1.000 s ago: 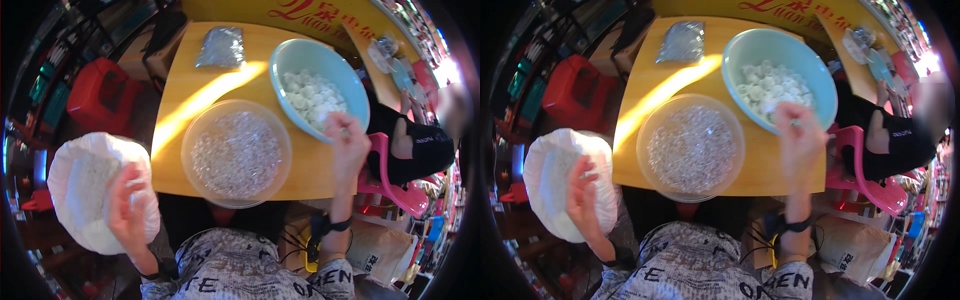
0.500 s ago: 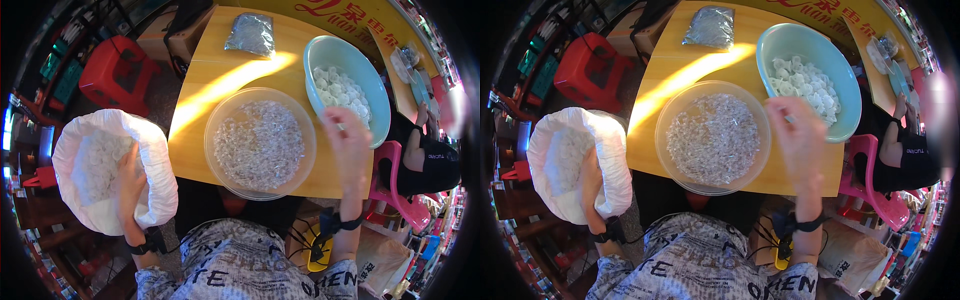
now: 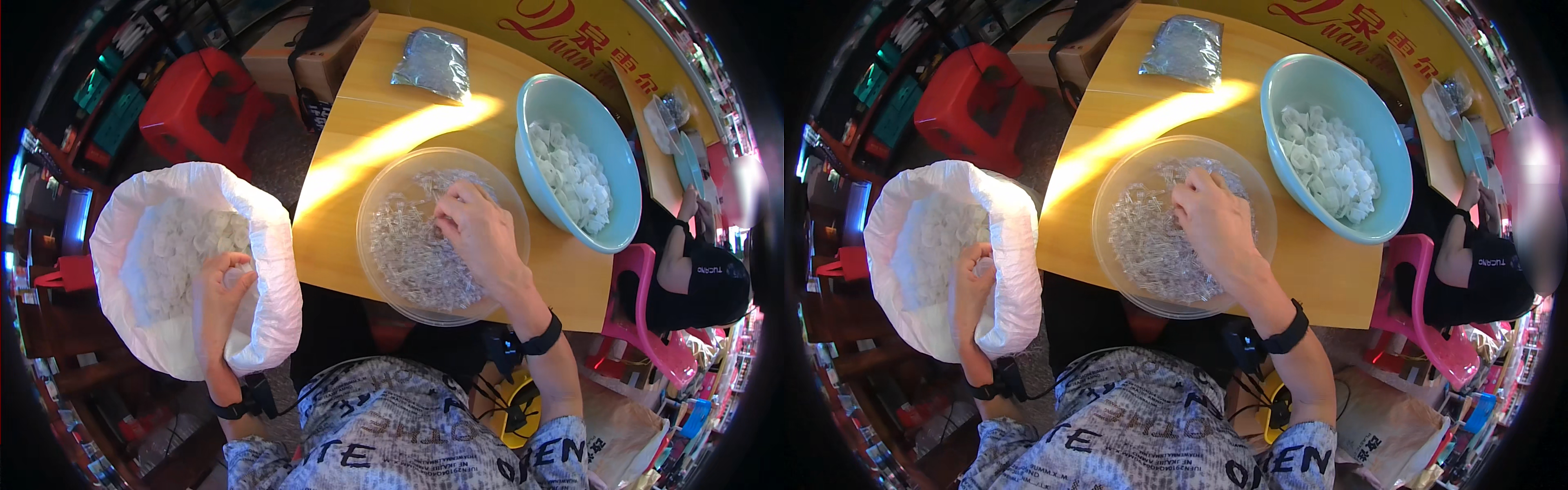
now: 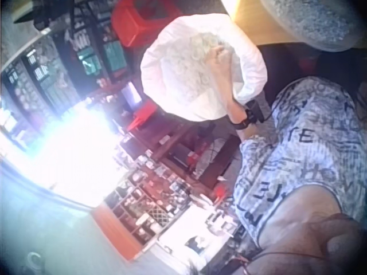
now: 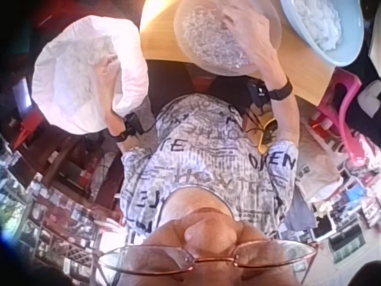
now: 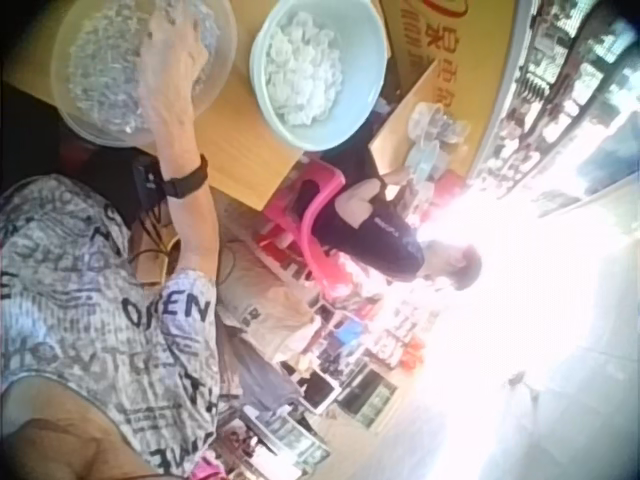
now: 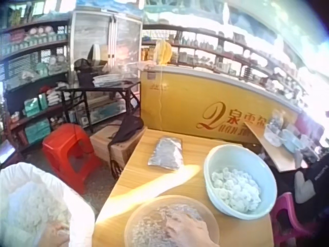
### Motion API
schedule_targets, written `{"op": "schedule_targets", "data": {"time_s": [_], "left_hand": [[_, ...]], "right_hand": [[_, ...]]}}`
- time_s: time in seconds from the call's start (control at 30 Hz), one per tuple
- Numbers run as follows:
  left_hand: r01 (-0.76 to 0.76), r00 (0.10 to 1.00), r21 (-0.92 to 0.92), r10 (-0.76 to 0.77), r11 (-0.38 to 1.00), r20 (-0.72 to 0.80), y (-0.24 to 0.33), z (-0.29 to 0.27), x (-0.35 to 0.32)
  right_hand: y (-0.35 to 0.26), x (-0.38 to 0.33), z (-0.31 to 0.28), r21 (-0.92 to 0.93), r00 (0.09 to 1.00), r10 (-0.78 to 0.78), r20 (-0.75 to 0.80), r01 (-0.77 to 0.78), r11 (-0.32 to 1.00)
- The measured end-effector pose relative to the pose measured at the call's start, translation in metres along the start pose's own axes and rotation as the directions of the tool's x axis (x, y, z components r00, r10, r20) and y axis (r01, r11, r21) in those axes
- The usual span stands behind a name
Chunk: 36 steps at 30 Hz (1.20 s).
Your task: Manually assembling small white plastic components by inserting one part into another.
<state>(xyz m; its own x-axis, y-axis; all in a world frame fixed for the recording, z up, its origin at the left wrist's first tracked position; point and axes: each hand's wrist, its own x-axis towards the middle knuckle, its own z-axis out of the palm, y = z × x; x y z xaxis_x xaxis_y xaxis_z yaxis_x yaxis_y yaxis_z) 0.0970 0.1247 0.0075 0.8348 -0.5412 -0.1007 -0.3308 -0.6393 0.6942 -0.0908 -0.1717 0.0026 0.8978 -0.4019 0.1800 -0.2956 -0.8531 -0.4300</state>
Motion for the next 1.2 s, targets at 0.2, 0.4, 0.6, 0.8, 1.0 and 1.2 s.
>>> {"op": "schedule_targets", "data": {"time_s": [0.2,0.4,0.6,0.8,1.0,1.2], "left_hand": [[0.004,0.989,-0.03,-0.008,1.0,-0.148,0.003,-0.008,-0.009],[-0.136,0.922,-0.079,0.097,0.988,-0.374,0.044,-0.011,-0.019],[-0.344,0.939,-0.603,0.262,0.72,-0.222,0.099,0.022,-0.045],[-0.112,0.909,-0.738,0.368,0.666,0.194,0.112,0.097,-0.027],[0.002,0.88,-0.816,0.386,0.578,0.276,0.105,0.123,-0.02],[0.126,0.862,-0.87,0.382,0.476,0.334,0.1,0.122,-0.014]], "right_hand": [[-0.002,-0.006,-0.005,0.117,0.996,0.016,-0.092,-0.005,0.993],[-0.006,-0.022,-0.019,0.178,0.996,0.044,-0.074,-0.03,0.984],[-0.008,-0.049,-0.026,0.347,0.98,0.141,0.143,-0.183,0.92],[-0.012,-0.05,-0.022,0.216,0.993,0.078,0.093,-0.096,0.972],[-0.015,-0.048,-0.02,0.055,0.998,0.002,0.065,-0.006,0.998],[-0.017,-0.046,-0.017,-0.029,0.998,0.006,0.07,-0.004,1.0]]}}
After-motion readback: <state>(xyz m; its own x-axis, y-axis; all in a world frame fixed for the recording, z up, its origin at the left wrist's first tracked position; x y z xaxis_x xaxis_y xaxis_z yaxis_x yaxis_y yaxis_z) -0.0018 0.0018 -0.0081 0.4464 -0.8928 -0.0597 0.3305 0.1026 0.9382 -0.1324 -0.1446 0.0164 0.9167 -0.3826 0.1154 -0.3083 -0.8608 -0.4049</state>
